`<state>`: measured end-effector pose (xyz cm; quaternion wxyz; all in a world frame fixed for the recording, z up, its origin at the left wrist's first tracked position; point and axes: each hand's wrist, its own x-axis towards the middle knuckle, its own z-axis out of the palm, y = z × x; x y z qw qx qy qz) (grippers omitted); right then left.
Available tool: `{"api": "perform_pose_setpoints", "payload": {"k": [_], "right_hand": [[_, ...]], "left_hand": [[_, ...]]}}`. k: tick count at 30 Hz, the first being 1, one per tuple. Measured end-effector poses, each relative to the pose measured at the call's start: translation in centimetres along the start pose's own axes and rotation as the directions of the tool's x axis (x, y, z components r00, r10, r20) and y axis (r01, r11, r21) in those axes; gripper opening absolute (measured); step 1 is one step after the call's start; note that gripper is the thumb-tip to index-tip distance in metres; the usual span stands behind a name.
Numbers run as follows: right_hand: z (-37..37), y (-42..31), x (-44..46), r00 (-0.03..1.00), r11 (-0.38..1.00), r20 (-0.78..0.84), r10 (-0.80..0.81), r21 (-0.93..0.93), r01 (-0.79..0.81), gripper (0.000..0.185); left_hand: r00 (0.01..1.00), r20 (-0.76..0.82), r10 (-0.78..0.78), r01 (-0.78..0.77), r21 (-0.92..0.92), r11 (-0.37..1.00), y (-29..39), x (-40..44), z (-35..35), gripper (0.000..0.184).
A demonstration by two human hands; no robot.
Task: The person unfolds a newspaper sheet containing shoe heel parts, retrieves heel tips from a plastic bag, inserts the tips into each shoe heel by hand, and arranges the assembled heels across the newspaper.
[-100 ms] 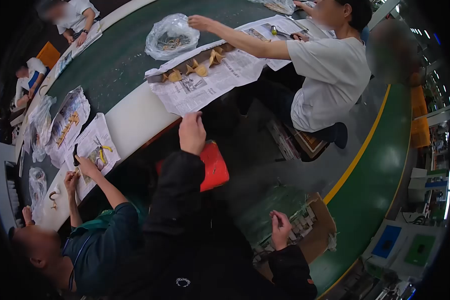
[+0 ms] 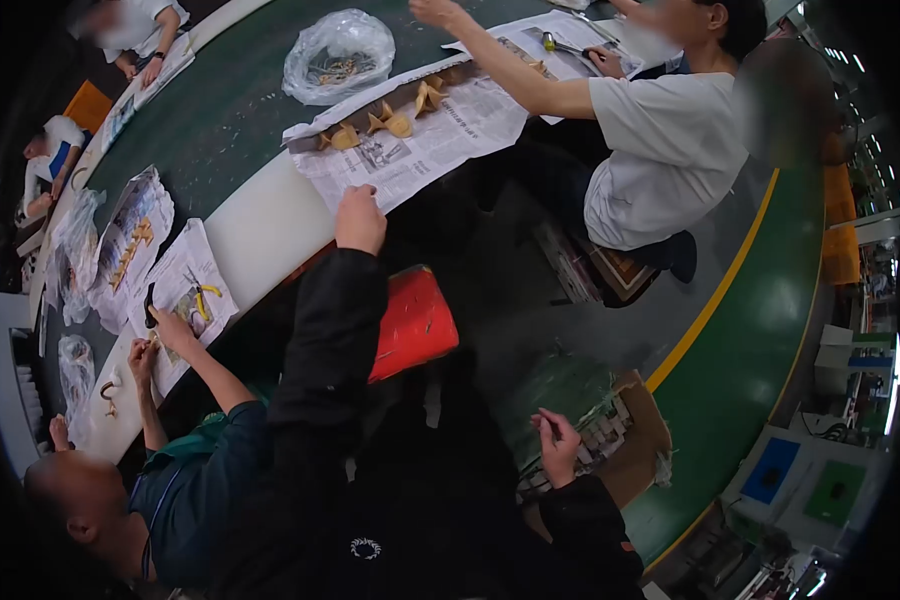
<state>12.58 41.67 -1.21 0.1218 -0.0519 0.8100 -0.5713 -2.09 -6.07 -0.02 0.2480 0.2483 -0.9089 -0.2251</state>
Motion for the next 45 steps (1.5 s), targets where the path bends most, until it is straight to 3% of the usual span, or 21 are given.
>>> {"api": "perform_pose_setpoints", "payload": {"k": [2,4,5,7,8,9,11,13,19,24,28,30,31,33,35,36,37,39,41,43,45], "right_hand": [[-1.2,-1.1,0.1,0.991,0.999,0.132,0.017,-0.044,-0.012,0.02],[-1.2,-2.7,3.3,0.982,0.999,0.188,0.008,-0.044,0.0,0.019],[-1.3,-3.5,4.7,0.968,0.999,0.25,0.003,-0.032,0.005,0.018],[-2.5,-4.5,8.0,0.939,0.998,0.343,-0.025,-0.044,0.042,0.018],[-3.0,-4.9,10.4,0.904,0.995,0.422,-0.064,-0.04,0.089,0.019],[-3.1,-5.5,13.5,0.89,0.993,0.448,-0.084,-0.038,0.113,0.019],[-4.0,-6.9,17.4,0.861,0.98,0.488,-0.143,-0.049,0.19,0.019],[-4.3,-8.1,21.2,0.842,0.981,0.514,-0.164,-0.007,0.196,0.018],[0.2,-12.7,28.4,0.677,0.936,0.652,-0.342,0.174,0.305,0.019],[3.7,-17.3,33.1,0.621,0.861,0.601,-0.503,0.289,0.419,0.018],[7.1,-20.1,38.9,0.707,0.916,0.585,-0.398,0.213,0.34,0.022],[10.6,-19.3,42.9,0.737,0.903,0.53,-0.42,0.163,0.398,0.027],[12.4,-19.1,45.1,0.738,0.873,0.491,-0.463,0.108,0.476,0.031],[16.2,-18.3,49.1,0.778,0.907,0.503,-0.376,0.03,0.42,0.044],[19.8,-16.8,52.9,0.799,0.795,0.389,-0.459,-0.222,0.565,0.054],[21.1,-16.7,54.3,0.817,0.822,0.425,-0.39,-0.239,0.516,0.069],[22.3,-16.4,55.2,0.833,0.826,0.418,-0.363,-0.269,0.495,0.069],[24.8,-16.3,57.0,0.801,0.7,0.34,-0.492,-0.393,0.597,0.079],[26.3,-16.3,58.8,0.808,0.671,0.324,-0.493,-0.45,0.59,0.083],[27.0,-16.8,59.7,0.802,0.633,0.367,-0.471,-0.493,0.597,0.081],[27.9,-15.8,60.3,0.77,0.631,0.397,-0.5,-0.442,0.638,0.076]], "left_hand": [[0.996,0.093,-0.018,0.006,0.123,0.992,-2.7,0.6,0.9,0.016],[0.908,0.365,-0.204,0.066,0.357,0.932,-4.2,3.5,1.2,0.033],[0.907,0.363,-0.213,0.077,0.354,0.932,-4.6,3.7,1.3,0.033],[0.838,0.468,-0.282,0.064,0.428,0.901,-4.4,3.2,0.4,0.054],[0.773,0.511,-0.376,0.159,0.418,0.894,-5.9,3.4,1.4,0.076],[0.78,0.485,-0.396,0.188,0.422,0.887,-6.7,3.7,1.9,0.076],[0.899,0.347,-0.267,0.067,0.493,0.868,-7.0,1.7,2.7,0.086],[0.889,0.323,-0.323,0.112,0.532,0.839,-6.4,1.7,2.9,0.093],[0.775,0.478,-0.412,0.158,0.485,0.86,-5.6,3.2,-0.1,0.082],[0.784,0.517,-0.345,0.086,0.46,0.884,-7.2,3.9,-0.4,0.052],[0.76,0.517,-0.394,0.128,0.475,0.871,-9.6,6.5,-0.6,0.047],[0.78,0.395,-0.486,0.324,0.41,0.852,-10.7,8.5,-0.7,0.052],[0.783,0.395,-0.481,0.312,0.42,0.852,-11.5,9.7,-0.8,0.052],[0.705,0.375,-0.602,0.532,0.281,0.798,-13.2,10.5,-0.6,0.067],[0.7,0.432,-0.569,0.541,0.201,0.817,-12.0,12.0,-1.5,0.084],[0.671,0.462,-0.581,0.584,0.154,0.797,-11.1,13.4,-1.8,0.088],[0.621,0.5,-0.603,0.643,0.114,0.757,-10.0,13.7,-2.0,0.093],[0.593,0.528,-0.607,0.658,0.116,0.744,-9.2,13.6,-2.2,0.095],[0.603,0.527,-0.599,0.657,0.098,0.747,-9.9,15.0,-1.8,0.097],[0.716,0.534,-0.449,0.45,0.138,0.882,-10.7,14.9,-1.8,0.1],[0.709,0.54,-0.454,0.454,0.142,0.879,-10.2,15.4,-1.7,0.101]]}}
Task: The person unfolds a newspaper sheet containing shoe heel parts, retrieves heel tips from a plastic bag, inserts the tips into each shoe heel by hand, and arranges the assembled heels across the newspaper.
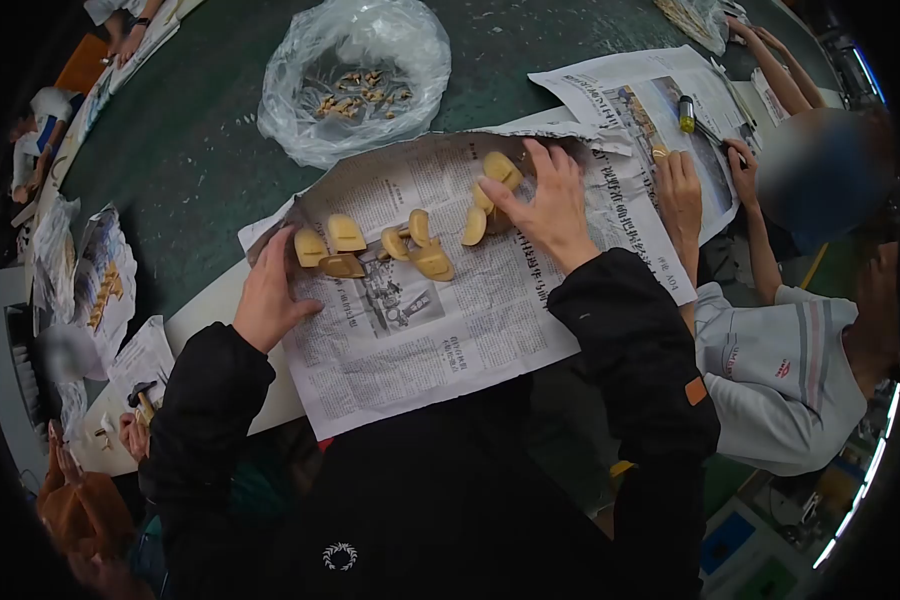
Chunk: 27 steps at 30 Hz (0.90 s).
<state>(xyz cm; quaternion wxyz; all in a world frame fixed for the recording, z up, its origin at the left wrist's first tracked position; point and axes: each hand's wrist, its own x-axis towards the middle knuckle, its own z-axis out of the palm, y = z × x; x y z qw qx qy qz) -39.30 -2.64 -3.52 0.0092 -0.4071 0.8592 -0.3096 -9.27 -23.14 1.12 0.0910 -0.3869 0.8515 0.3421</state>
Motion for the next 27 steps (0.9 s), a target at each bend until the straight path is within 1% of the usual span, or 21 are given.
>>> {"api": "perform_pose_setpoints", "payload": {"k": [1,2,3,5,6,7,9,10,12,13,14,16,17,18,19,20,21,22,23,24,27], "right_hand": [[0.6,-0.3,0.1,0.998,0.996,-0.011,-0.064,0.056,0.065,0.072],[1.1,-1.0,-0.2,0.996,0.994,-0.006,-0.088,0.068,0.088,0.064],[1.6,-1.7,-0.5,0.995,0.992,0.0,-0.104,0.065,0.104,0.064],[2.3,-3.3,-1.7,0.984,0.985,0.069,-0.166,0.064,0.162,0.061],[2.7,-4.3,-2.2,0.979,0.979,0.05,-0.196,0.069,0.192,0.06],[3.1,-5.3,-2.5,0.978,0.978,0.037,-0.205,0.054,0.203,0.06],[4.0,-7.3,-3.9,0.96,0.964,0.117,-0.254,0.111,0.242,0.062],[4.4,-8.0,-4.2,0.951,0.965,0.186,-0.248,0.136,0.225,0.065],[4.8,-9.7,-5.4,0.944,0.964,0.2,-0.262,0.09,0.249,0.066],[4.2,-10.8,-5.9,0.938,0.963,0.22,-0.27,0.053,0.265,0.067],[3.1,-11.9,-7.1,0.952,0.957,0.123,-0.281,-0.036,0.287,0.063],[-0.3,-13.0,-10.4,0.921,0.896,-0.072,-0.384,0.211,0.39,0.053],[-2.6,-13.7,-13.4,0.886,0.838,-0.154,-0.438,0.288,0.465,0.033],[-3.6,-12.6,-17.6,0.844,0.765,-0.129,-0.521,0.367,0.529,0.011],[-4.6,-11.4,-21.4,0.834,0.758,-0.053,-0.549,0.389,0.524,0.01],[-4.4,-9.4,-26.6,0.916,0.841,-0.005,-0.402,0.393,0.371,0.012],[-4.3,-7.6,-31.7,0.987,0.951,0.111,-0.113,0.299,0.075,0.016],[-3.0,-6.2,-38.0,0.836,0.82,0.245,0.491,0.193,-0.539,0.019],[-1.7,-5.8,-41.5,0.683,0.714,0.332,0.651,0.037,-0.699,0.014],[-1.0,-5.5,-43.3,0.478,0.556,0.379,0.793,-0.127,-0.822,0.01],[-0.9,-4.0,-44.5,0.452,0.48,0.257,0.854,-0.057,-0.875,0.01]], "left_hand": [[0.995,-0.023,0.098,-0.097,0.026,0.995,0.2,-0.1,-0.1,0.099],[0.98,-0.051,0.194,-0.191,0.057,0.98,0.0,-0.2,-0.1,0.097],[0.98,-0.063,0.186,-0.184,0.046,0.982,-0.4,0.1,0.0,0.097],[0.961,-0.009,0.276,-0.276,0.011,0.961,-1.4,0.4,0.1,0.09],[0.952,-0.023,0.306,-0.306,0.003,0.952,-1.9,0.6,0.2,0.084],[0.946,-0.037,0.321,-0.321,-0.001,0.947,-2.2,0.9,0.2,0.084],[0.928,-0.017,0.372,-0.372,0.005,0.928,-3.0,0.7,0.3,0.084],[0.923,-0.03,0.385,-0.385,0.003,0.923,-3.2,0.9,0.2,0.084],[0.926,0.019,0.377,-0.376,-0.028,0.926,-3.4,1.1,-0.1,0.087],[0.921,0.0,0.39,-0.39,-0.027,0.92,-3.4,1.1,-0.2,0.087],[0.907,-0.048,0.418,-0.419,-0.014,0.908,-3.2,1.1,-0.3,0.091],[0.879,-0.085,0.468,-0.469,0.009,0.883,-3.2,1.1,-0.4,0.094],[0.885,-0.055,0.463,-0.46,0.048,0.886,-3.1,1.1,-0.6,0.098],[0.889,-0.031,0.457,-0.452,0.091,0.887,-3.0,1.2,-0.8,0.101],[0.886,-0.012,0.464,-0.458,0.136,0.878,-3.1,1.0,-0.7,0.102],[0.881,0.001,0.473,-0.465,0.182,0.866,-3.2,1.0,-0.6,0.103],[0.887,-0.005,0.461,-0.452,0.189,0.872,-3.1,1.1,-0.7,0.103],[0.894,0.003,0.449,-0.441,0.191,0.877,-3.0,1.0,-0.6,0.102],[0.899,-0.001,0.437,-0.43,0.187,0.884,-2.7,1.0,-0.7,0.101],[0.902,0.008,0.432,-0.426,0.178,0.887,-2.5,0.9,-0.8,0.1],[0.887,-0.009,0.461,-0.455,0.15,0.878,-3.0,1.3,-0.5,0.098]]}}
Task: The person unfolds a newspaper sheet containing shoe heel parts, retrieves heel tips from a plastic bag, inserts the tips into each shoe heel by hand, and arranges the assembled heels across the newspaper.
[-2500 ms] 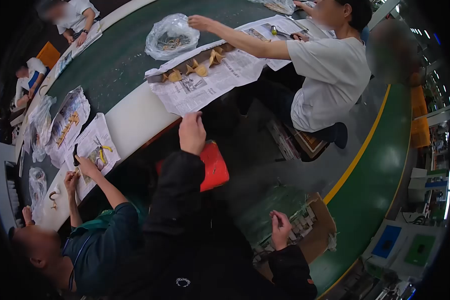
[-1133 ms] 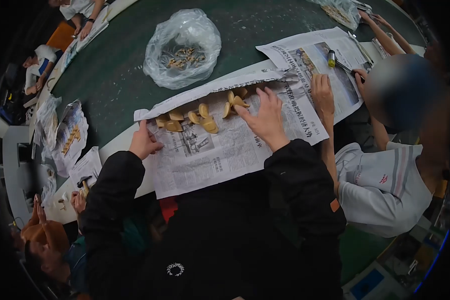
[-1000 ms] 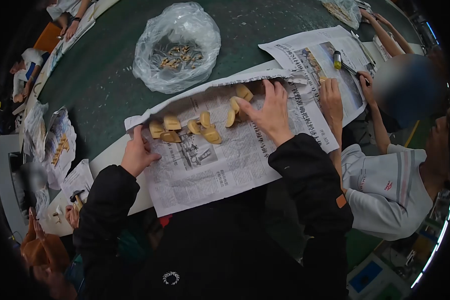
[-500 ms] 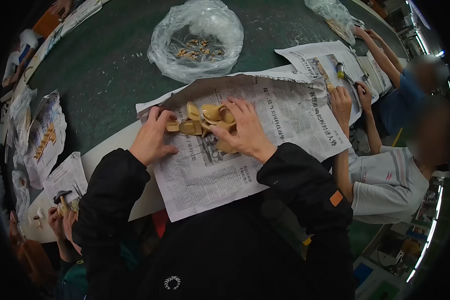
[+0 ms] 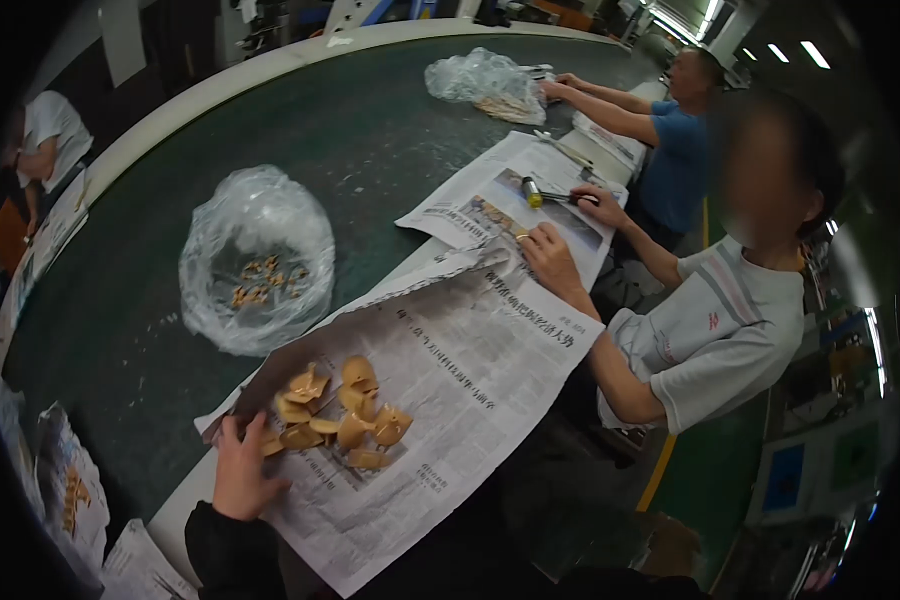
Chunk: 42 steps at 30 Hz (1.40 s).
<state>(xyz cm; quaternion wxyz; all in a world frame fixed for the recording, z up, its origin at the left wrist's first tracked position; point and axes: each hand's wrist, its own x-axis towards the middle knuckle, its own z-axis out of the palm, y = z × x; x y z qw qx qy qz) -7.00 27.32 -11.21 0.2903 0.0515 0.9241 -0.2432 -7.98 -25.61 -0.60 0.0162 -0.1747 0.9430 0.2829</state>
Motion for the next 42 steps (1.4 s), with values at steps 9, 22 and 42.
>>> {"api": "perform_pose_setpoints", "payload": {"k": [9,22,42], "right_hand": [[-2.3,0.2,3.1,0.999,0.981,0.009,-0.049,0.19,0.046,0.012],[-0.5,-5.2,14.2,0.553,0.824,0.628,-0.547,0.287,0.489,0.02],[-9.4,-16.6,2.1,0.516,0.785,0.766,-0.383,-0.025,0.619,0.01]], "left_hand": [[0.994,0.068,-0.086,0.084,0.02,0.996,0.2,0.5,-0.4,0.107],[0.979,0.16,-0.126,0.117,0.068,0.991,0.6,1.1,-0.6,0.099],[0.996,-0.035,0.083,-0.071,0.258,0.963,-1.0,1.2,0.7,0.099]]}}
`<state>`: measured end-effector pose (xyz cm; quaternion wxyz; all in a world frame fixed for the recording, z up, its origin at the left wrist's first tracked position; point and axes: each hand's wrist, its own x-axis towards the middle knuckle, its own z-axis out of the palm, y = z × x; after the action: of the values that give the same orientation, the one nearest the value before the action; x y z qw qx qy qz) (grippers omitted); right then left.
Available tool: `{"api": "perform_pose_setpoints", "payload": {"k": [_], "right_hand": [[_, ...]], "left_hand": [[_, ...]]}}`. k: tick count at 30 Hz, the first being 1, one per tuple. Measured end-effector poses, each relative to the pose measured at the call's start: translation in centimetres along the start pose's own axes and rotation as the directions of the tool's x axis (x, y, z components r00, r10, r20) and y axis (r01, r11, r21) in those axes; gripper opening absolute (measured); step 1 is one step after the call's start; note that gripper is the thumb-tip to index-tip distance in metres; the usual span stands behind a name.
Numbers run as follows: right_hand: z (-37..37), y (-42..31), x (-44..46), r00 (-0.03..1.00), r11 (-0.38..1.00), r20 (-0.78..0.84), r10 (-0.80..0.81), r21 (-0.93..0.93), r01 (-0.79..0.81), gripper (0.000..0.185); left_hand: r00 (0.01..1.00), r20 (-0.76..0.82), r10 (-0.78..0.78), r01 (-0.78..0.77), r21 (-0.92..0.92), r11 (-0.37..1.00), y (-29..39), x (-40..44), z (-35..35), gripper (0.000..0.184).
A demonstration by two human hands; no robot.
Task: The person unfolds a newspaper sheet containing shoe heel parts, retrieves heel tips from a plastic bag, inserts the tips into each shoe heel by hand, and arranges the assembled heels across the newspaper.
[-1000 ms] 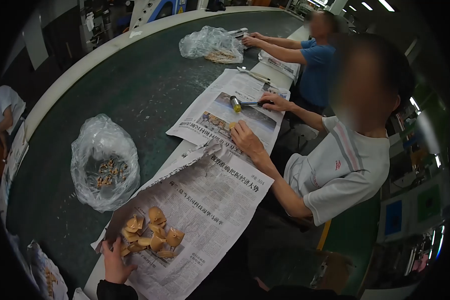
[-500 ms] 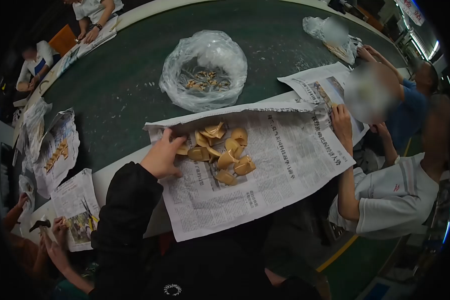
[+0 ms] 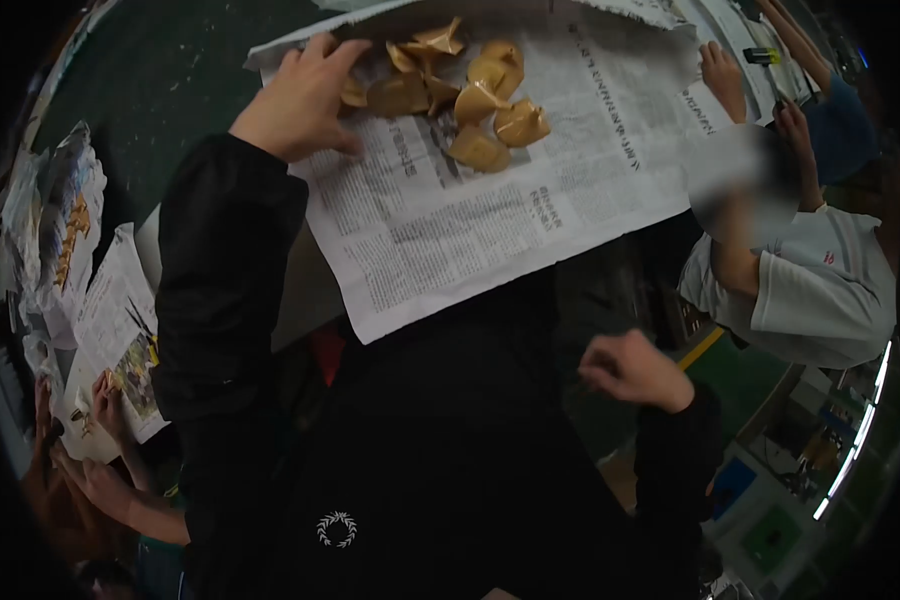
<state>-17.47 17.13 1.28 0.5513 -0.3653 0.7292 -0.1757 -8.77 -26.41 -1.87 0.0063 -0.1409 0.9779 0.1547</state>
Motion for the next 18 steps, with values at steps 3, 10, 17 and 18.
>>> {"api": "perform_pose_setpoints", "payload": {"k": [3,10,17,18], "right_hand": [[-3.8,-4.4,3.2,0.803,0.907,-0.531,-0.271,0.138,0.397,0.008],[-11.2,-5.6,17.6,0.487,0.823,-0.664,-0.568,-0.461,0.332,0.042],[-10.5,-7.3,23.6,0.458,0.776,-0.629,-0.628,-0.547,0.313,0.054],[-9.8,-7.9,23.7,0.463,0.781,-0.629,-0.625,-0.507,0.365,0.055]], "left_hand": [[0.971,-0.15,0.187,-0.197,-0.06,0.978,-1.0,0.4,1.8,0.089],[0.96,0.062,0.272,-0.255,-0.195,0.947,-1.7,0.9,0.9,0.082],[0.97,-0.072,0.233,-0.243,-0.351,0.904,0.3,1.6,-0.2,0.093],[0.975,-0.031,0.22,-0.218,-0.328,0.919,0.7,1.6,-0.7,0.098]]}}
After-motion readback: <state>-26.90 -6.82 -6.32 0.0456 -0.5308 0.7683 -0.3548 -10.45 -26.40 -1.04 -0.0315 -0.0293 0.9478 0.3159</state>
